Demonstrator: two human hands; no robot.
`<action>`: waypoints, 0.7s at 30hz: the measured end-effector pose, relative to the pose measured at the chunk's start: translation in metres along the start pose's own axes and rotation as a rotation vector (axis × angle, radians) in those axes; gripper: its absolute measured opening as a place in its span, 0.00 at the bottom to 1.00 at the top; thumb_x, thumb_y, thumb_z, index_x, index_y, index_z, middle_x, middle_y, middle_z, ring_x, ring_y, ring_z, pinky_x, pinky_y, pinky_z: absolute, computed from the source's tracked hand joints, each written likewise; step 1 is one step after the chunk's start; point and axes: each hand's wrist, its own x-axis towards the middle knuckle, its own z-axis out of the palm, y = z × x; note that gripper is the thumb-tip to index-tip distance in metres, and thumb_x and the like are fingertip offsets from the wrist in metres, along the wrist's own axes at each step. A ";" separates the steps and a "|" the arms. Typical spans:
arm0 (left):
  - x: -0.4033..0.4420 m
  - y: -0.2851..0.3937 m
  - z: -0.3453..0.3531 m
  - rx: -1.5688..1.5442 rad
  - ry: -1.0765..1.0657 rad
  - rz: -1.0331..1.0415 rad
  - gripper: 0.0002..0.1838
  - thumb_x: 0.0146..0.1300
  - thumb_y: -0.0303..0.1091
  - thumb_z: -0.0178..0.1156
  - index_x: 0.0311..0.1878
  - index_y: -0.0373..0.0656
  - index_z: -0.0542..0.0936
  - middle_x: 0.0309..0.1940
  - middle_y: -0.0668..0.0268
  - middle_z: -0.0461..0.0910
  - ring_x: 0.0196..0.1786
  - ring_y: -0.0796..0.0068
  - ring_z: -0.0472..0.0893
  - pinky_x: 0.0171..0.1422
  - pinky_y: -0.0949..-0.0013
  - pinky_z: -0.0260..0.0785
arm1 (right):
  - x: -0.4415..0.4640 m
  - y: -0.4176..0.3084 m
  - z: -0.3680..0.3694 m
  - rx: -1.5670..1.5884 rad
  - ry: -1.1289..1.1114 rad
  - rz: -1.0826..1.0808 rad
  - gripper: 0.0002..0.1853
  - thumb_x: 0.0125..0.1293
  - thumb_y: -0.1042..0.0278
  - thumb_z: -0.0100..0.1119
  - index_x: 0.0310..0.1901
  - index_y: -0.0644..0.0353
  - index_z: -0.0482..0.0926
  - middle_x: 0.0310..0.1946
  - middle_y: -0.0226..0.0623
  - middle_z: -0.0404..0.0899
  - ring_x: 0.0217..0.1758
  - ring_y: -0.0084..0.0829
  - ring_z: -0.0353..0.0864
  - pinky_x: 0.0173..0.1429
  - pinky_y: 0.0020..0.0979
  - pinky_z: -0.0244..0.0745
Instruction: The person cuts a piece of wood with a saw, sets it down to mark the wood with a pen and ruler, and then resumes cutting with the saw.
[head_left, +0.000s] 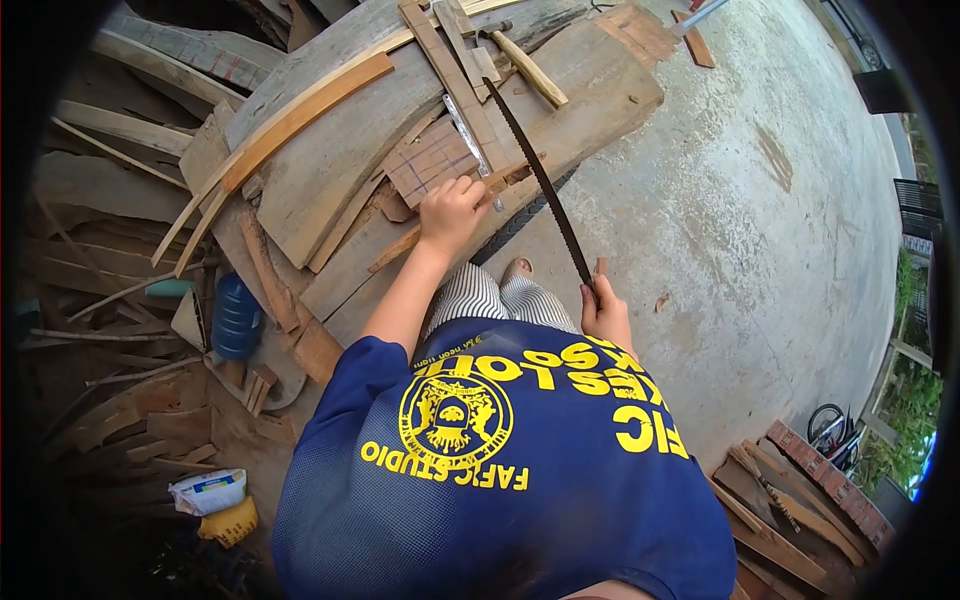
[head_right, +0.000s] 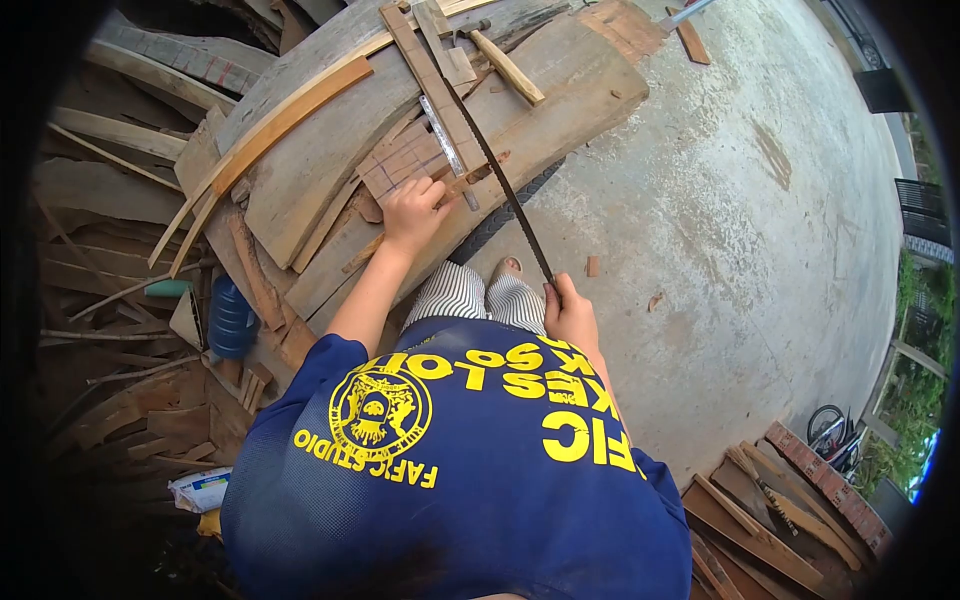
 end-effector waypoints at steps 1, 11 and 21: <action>0.000 -0.001 -0.001 -0.003 0.012 0.013 0.14 0.46 0.42 0.69 0.27 0.48 0.75 0.25 0.70 0.73 0.34 0.69 0.78 0.34 0.65 0.70 | -0.001 -0.001 -0.001 0.000 -0.009 0.015 0.05 0.66 0.69 0.54 0.38 0.59 0.70 0.22 0.54 0.75 0.29 0.55 0.78 0.29 0.38 0.70; -0.006 -0.003 -0.019 0.035 0.032 0.052 0.13 0.44 0.40 0.69 0.25 0.49 0.74 0.23 0.71 0.72 0.30 0.71 0.77 0.32 0.67 0.69 | -0.007 -0.005 -0.008 -0.014 -0.055 0.012 0.05 0.66 0.68 0.54 0.40 0.58 0.72 0.24 0.53 0.77 0.31 0.55 0.79 0.32 0.38 0.72; -0.004 -0.003 -0.013 0.011 0.033 0.045 0.12 0.45 0.40 0.69 0.26 0.50 0.74 0.24 0.72 0.73 0.32 0.72 0.78 0.34 0.67 0.69 | -0.006 -0.010 -0.009 -0.054 -0.049 0.040 0.05 0.66 0.69 0.55 0.40 0.58 0.72 0.23 0.54 0.76 0.30 0.55 0.78 0.30 0.38 0.71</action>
